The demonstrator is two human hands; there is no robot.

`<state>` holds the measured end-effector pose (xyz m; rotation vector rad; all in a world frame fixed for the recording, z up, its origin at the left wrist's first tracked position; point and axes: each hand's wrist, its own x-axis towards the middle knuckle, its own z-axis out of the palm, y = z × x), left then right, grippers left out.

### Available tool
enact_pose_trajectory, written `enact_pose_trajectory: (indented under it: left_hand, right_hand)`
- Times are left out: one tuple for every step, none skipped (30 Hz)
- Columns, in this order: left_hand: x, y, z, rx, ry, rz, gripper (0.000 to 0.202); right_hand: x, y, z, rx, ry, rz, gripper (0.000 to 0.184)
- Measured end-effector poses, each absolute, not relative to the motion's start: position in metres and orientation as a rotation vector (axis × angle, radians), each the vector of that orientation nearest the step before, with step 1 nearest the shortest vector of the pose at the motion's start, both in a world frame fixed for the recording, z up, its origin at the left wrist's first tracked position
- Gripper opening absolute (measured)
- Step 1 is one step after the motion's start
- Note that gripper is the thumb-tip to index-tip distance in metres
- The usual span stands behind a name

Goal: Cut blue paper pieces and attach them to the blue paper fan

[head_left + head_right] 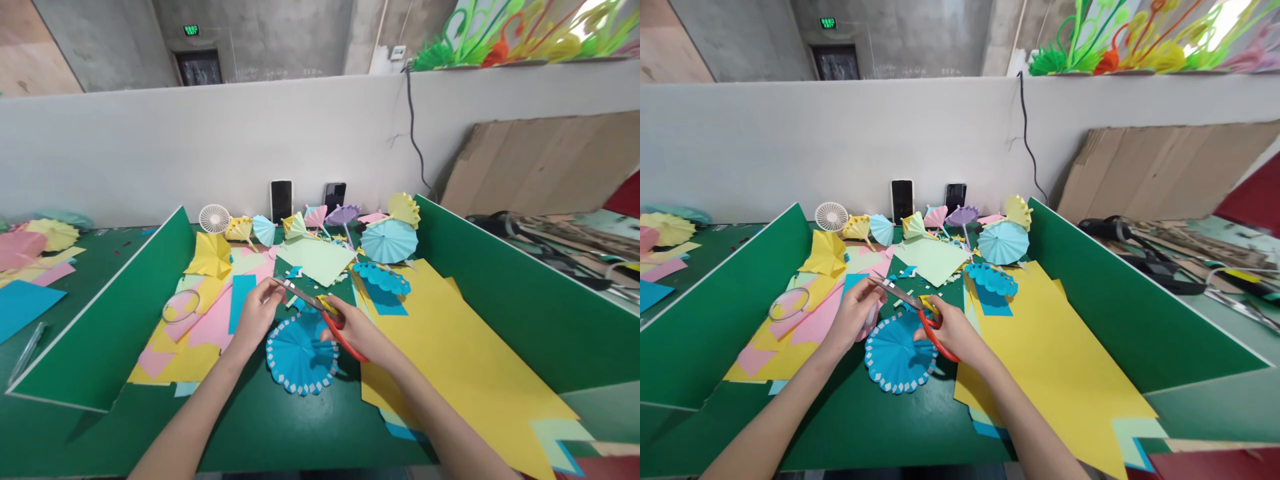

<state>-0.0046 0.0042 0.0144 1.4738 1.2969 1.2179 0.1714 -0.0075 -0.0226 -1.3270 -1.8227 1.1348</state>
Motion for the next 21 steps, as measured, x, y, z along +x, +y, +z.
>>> enact_pose_trajectory:
  left_hand:
    - [-0.0047,0.0046,0.0140,1.491,1.272,1.208,0.013]
    - [-0.0049,0.0050,0.0136,1.507,1.247,1.197,0.013]
    - [-0.0050,0.0054,0.0131,1.516,1.232,1.191,0.014]
    - [-0.0051,0.0057,0.0126,1.517,1.229,1.191,0.014]
    - [-0.0051,0.0060,0.0121,1.516,1.230,1.191,0.014]
    - [-0.0052,0.0063,0.0117,1.514,1.229,1.190,0.014]
    - [-0.0051,0.0064,0.0113,1.513,1.226,1.191,0.014]
    - [-0.0051,0.0066,0.0110,1.512,1.222,1.192,0.014]
    - [-0.0051,0.0067,0.0108,1.512,1.215,1.194,0.014]
    - [-0.0051,0.0067,0.0105,1.510,1.208,1.195,0.014]
    - [-0.0051,0.0067,0.0103,1.507,1.201,1.197,0.014]
    - [-0.0051,0.0067,0.0101,1.502,1.196,1.197,0.014]
    - [-0.0051,0.0066,0.0098,1.496,1.192,1.197,0.014]
    - [-0.0051,0.0064,0.0096,1.490,1.190,1.195,0.014]
    - [-0.0051,0.0063,0.0095,1.485,1.189,1.192,0.014]
    - [-0.0051,0.0062,0.0095,1.481,1.187,1.189,0.014]
    - [-0.0050,0.0060,0.0096,1.478,1.184,1.185,0.014]
    - [-0.0049,0.0059,0.0098,1.475,1.181,1.182,0.014]
    - [-0.0048,0.0058,0.0101,1.472,1.178,1.180,0.013]
    - [-0.0048,0.0058,0.0104,1.469,1.176,1.177,0.013]
    - [-0.0047,0.0058,0.0108,1.467,1.174,1.177,0.013]
  right_hand:
    - [0.1710,-0.0074,-0.0222,-1.343,-1.823,1.131,0.043]
    - [0.1708,-0.0072,-0.0219,-1.355,-1.823,1.127,0.042]
    - [0.1706,-0.0070,-0.0217,-1.361,-1.826,1.120,0.041]
    - [0.1705,-0.0067,-0.0216,-1.363,-1.831,1.105,0.040]
    - [0.1705,-0.0064,-0.0217,-1.361,-1.841,1.081,0.038]
    - [0.1707,-0.0061,-0.0219,-1.359,-1.854,1.050,0.037]
    - [0.1709,-0.0057,-0.0221,-1.361,-1.869,1.016,0.036]
    - [0.1712,-0.0053,-0.0223,-1.367,-1.884,0.985,0.035]
    - [0.1715,-0.0050,-0.0223,-1.379,-1.897,0.960,0.035]
    - [0.1717,-0.0047,-0.0222,-1.393,-1.904,0.944,0.035]
    - [0.1719,-0.0046,-0.0219,-1.407,-1.909,0.930,0.036]
    - [0.1720,-0.0045,-0.0215,-1.421,-1.913,0.914,0.036]
    - [0.1720,-0.0045,-0.0209,-1.432,-1.917,0.895,0.036]
    - [0.1720,-0.0046,-0.0202,-1.442,-1.923,0.874,0.037]
    - [0.1719,-0.0046,-0.0196,-1.450,-1.930,0.851,0.037]
    - [0.1719,-0.0047,-0.0190,-1.457,-1.937,0.830,0.037]
    - [0.1718,-0.0048,-0.0185,-1.462,-1.943,0.815,0.037]
    - [0.1718,-0.0049,-0.0181,-1.466,-1.948,0.806,0.038]
    - [0.1718,-0.0049,-0.0179,-1.470,-1.952,0.800,0.038]
    - [0.1719,-0.0049,-0.0176,-1.475,-1.955,0.795,0.038]
    - [0.1720,-0.0050,-0.0173,-1.482,-1.957,0.788,0.039]
